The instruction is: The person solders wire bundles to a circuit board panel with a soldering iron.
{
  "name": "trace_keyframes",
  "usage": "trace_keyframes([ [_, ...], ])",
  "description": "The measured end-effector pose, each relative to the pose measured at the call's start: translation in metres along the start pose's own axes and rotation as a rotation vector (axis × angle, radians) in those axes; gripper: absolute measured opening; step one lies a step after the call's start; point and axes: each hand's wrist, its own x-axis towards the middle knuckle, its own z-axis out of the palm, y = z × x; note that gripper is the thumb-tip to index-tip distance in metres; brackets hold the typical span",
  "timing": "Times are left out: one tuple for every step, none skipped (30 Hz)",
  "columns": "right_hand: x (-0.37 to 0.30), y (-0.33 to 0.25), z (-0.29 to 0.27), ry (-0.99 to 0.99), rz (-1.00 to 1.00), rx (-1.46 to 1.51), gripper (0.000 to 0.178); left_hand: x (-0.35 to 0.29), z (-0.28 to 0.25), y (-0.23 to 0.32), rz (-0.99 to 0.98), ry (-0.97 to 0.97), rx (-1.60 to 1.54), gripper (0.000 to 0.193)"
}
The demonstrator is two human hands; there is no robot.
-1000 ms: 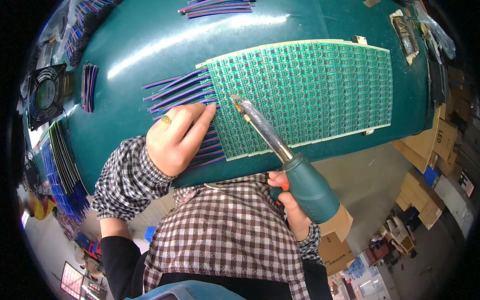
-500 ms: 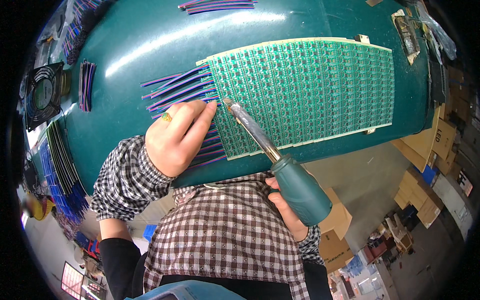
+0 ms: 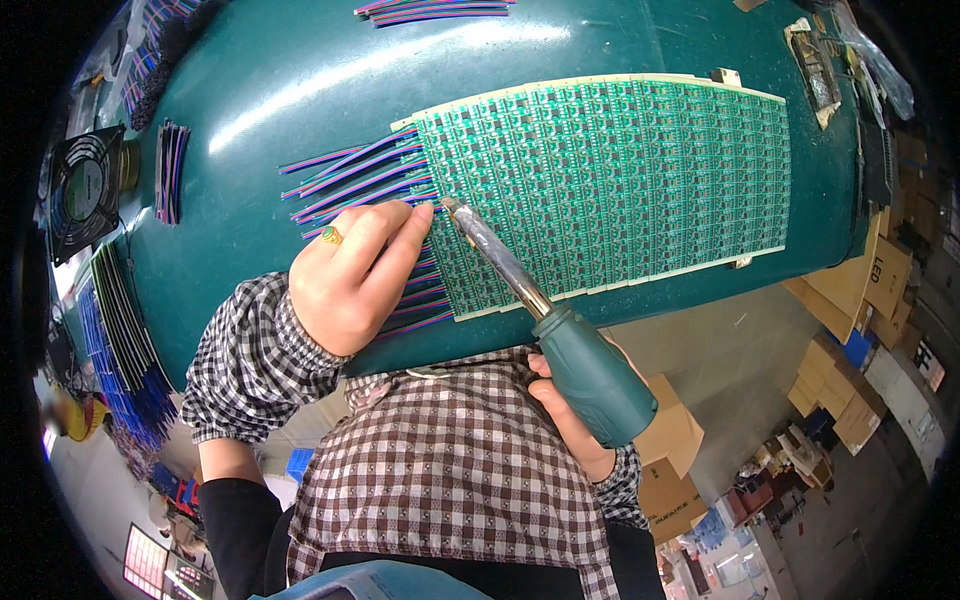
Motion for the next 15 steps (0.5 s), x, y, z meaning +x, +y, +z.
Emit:
trace_keyframes([
  [-0.0008,0.0004,-0.0006,-0.001,0.011,-0.010,0.050,0.0003,0.0000,0.0004,-0.002,-0.001,0.001,0.040],
  [-0.0013,0.0006,-0.0009,-0.002,0.022,-0.019,0.049,0.0006,-0.0002,0.0006,-0.004,-0.001,0.001,0.040],
  [-0.0014,0.0007,-0.0009,-0.002,0.022,-0.019,0.049,0.0007,-0.0004,0.0007,-0.004,-0.001,0.001,0.040],
  [-0.0015,0.0007,-0.0007,-0.002,0.027,-0.016,0.050,0.0009,-0.0007,0.0007,-0.003,-0.004,0.001,0.040],
  [-0.0016,0.0006,-0.0004,-0.003,0.032,-0.013,0.050,0.0009,-0.0010,0.0007,-0.003,-0.007,0.002,0.040],
  [-0.0004,-0.0002,0.0012,-0.003,0.032,-0.013,0.050,0.0009,-0.0012,0.0008,-0.003,-0.008,0.002,0.040],
  [0.0016,-0.0016,0.0036,-0.002,-0.007,0.006,0.050,0.0008,-0.0013,0.0009,-0.005,-0.009,0.001,0.040],
  [0.0028,-0.0022,0.0049,-0.001,-0.047,0.026,0.051,0.0007,-0.0015,0.0009,-0.007,-0.011,-0.001,0.040],
  [0.0025,-0.0021,0.0045,0.000,-0.047,0.025,0.051,0.0009,-0.0013,0.0006,-0.006,-0.010,-0.002,0.040],
  [0.0021,-0.0018,0.0036,-0.003,-0.061,0.011,0.050,0.0011,-0.0010,0.0001,0.002,-0.009,0.000,0.041],
  [0.0017,-0.0016,0.0028,-0.005,-0.076,-0.003,0.050,0.0012,-0.0007,-0.0002,0.010,-0.008,0.002,0.041],
  [0.0013,-0.0019,0.0020,-0.005,-0.076,-0.003,0.050,0.0011,-0.0008,-0.0002,0.010,-0.009,0.002,0.041],
  [0.0010,-0.0026,0.0013,0.010,-0.081,-0.026,0.048,0.0010,-0.0009,-0.0001,0.007,-0.012,-0.004,0.041],
  [0.0009,-0.0034,0.0010,0.025,-0.085,-0.050,0.047,0.0010,-0.0008,-0.0001,0.004,-0.015,-0.010,0.042],
  [0.0028,-0.0053,0.0029,0.023,-0.085,-0.048,0.047,0.0006,-0.0013,-0.0001,0.002,-0.016,-0.008,0.042],
])
